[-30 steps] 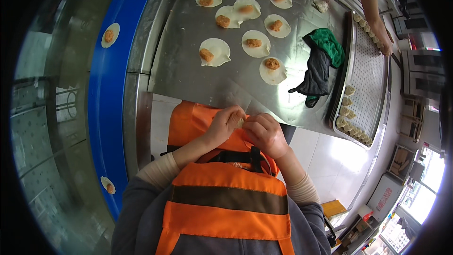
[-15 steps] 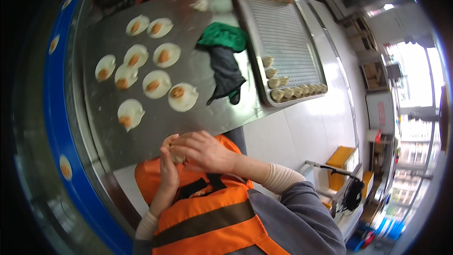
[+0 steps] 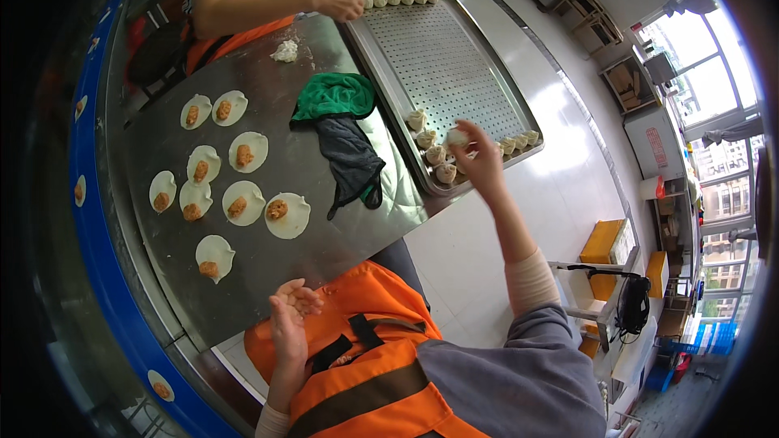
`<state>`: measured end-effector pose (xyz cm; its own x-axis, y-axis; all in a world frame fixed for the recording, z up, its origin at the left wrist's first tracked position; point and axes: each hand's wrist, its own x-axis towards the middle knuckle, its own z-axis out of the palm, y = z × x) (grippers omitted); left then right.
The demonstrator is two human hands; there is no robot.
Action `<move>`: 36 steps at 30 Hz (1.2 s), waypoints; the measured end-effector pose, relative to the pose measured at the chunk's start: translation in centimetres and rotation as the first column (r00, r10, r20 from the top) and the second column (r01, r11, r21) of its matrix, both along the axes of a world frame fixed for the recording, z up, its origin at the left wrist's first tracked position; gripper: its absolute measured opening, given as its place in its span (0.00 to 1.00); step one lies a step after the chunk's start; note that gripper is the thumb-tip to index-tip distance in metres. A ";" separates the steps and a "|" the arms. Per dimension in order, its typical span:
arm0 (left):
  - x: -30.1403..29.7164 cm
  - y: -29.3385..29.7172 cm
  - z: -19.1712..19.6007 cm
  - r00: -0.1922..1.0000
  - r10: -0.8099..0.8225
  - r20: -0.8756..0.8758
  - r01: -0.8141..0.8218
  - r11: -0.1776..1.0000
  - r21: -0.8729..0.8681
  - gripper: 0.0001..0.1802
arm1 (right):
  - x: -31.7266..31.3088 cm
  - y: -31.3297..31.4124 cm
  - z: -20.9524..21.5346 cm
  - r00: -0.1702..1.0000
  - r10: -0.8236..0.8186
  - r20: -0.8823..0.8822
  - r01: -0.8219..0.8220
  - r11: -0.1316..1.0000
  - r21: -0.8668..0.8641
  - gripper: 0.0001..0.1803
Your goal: The person repeatedly picks up round dough wrappers from a conveyor belt, places filling in the center, folds and pleats the edges to form dumplings, and places the finished dumplings onto a perforated metal tray. The process is repeated continuously.
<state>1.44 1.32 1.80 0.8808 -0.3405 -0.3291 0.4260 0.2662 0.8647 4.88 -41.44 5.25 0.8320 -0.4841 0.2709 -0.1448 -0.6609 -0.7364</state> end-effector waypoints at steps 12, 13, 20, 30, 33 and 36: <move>-0.2 -0.1 1.5 0.998 0.058 0.006 -0.058 0.993 0.103 0.33 | 1.2 -8.2 -2.3 0.876 -0.008 -0.482 -0.170 0.930 -0.325 0.15; -0.3 0.0 1.2 0.998 0.060 0.002 -0.060 0.993 0.101 0.32 | 1.3 -8.3 -2.4 0.873 -0.009 -0.488 -0.177 0.926 -0.333 0.15; 2.1 1.0 -0.1 0.982 -0.031 0.188 -0.018 0.967 0.254 0.13 | 0.9 -5.5 1.4 0.937 0.052 -0.344 -0.188 0.907 -0.376 0.28; 7.7 -0.2 -3.2 0.850 -0.033 0.525 -0.287 0.808 0.515 0.17 | 8.3 18.0 -2.8 0.754 0.636 -0.160 -0.649 0.759 -0.040 0.12; 9.7 -2.1 -1.2 0.766 -0.193 0.614 -0.380 0.634 0.674 0.20 | 10.2 20.6 -5.3 0.782 0.578 -0.234 -0.623 0.735 -0.268 0.12; 11.9 -3.7 -2.2 0.615 -0.338 0.712 -0.524 0.500 0.690 0.23 | 11.6 21.5 -5.8 0.779 0.522 -0.348 -0.614 0.748 -0.253 0.09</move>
